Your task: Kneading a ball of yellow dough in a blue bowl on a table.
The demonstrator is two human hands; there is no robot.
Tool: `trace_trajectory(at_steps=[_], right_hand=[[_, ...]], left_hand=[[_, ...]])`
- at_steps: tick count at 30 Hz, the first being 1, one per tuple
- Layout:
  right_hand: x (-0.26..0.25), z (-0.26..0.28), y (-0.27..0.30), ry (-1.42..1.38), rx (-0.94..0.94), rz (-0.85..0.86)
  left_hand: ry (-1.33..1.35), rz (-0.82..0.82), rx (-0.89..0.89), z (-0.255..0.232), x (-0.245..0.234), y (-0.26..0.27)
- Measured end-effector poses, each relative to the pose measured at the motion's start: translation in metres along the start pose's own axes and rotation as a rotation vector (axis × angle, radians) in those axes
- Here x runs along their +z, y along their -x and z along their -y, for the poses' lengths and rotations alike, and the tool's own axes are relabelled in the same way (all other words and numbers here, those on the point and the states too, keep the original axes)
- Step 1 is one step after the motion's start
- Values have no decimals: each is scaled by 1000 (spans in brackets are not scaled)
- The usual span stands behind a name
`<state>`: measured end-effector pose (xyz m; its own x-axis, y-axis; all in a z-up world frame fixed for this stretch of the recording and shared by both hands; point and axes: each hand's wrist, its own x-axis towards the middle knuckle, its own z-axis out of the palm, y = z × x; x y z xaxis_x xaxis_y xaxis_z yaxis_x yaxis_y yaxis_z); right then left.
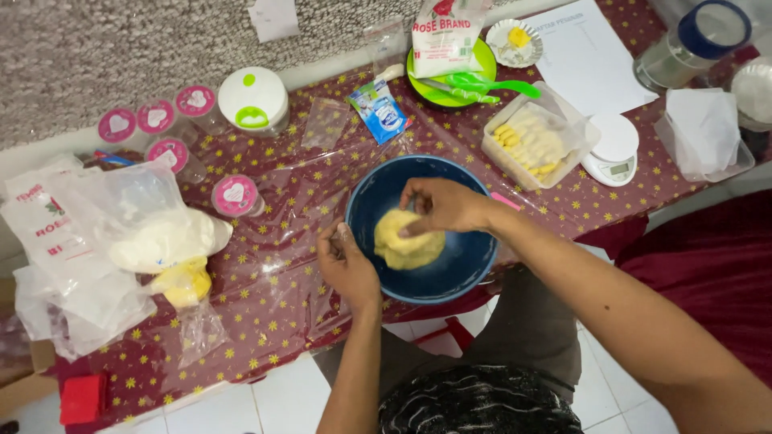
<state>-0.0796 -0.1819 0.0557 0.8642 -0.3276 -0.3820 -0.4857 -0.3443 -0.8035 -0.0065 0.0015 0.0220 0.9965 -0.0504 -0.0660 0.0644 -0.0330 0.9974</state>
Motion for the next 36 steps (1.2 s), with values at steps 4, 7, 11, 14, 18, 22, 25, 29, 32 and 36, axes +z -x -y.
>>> trace_trajectory(at_steps=[4,7,11,14,18,22,25,29,32,36], right_hand=[[-15,45,30,241,-135,217],[-5,35,25,426,-266,201],[23,41,17,576,-56,-26],[55,1,-20,568,39,-146],[71,0,-21,588,47,-155],[91,-23,-21,749,-252,-323],[101,-35,-31,859,-459,-428],[100,-57,-66,809,-544,-463],[93,-60,-84,698,-599,-514],[86,-70,-95,526,-710,-560]], left_hand=[[-13,43,15,2,-7,-4],[-114,169,-126,-6,-10,-17],[-361,300,96,-25,-2,-22],[-450,322,335,0,3,-31],[-385,279,436,7,5,-35],[-280,297,373,22,8,-42],[-206,313,231,12,7,-39],[-190,389,177,-1,3,-50],[-165,442,154,0,5,-55],[-192,477,163,3,4,-56]])
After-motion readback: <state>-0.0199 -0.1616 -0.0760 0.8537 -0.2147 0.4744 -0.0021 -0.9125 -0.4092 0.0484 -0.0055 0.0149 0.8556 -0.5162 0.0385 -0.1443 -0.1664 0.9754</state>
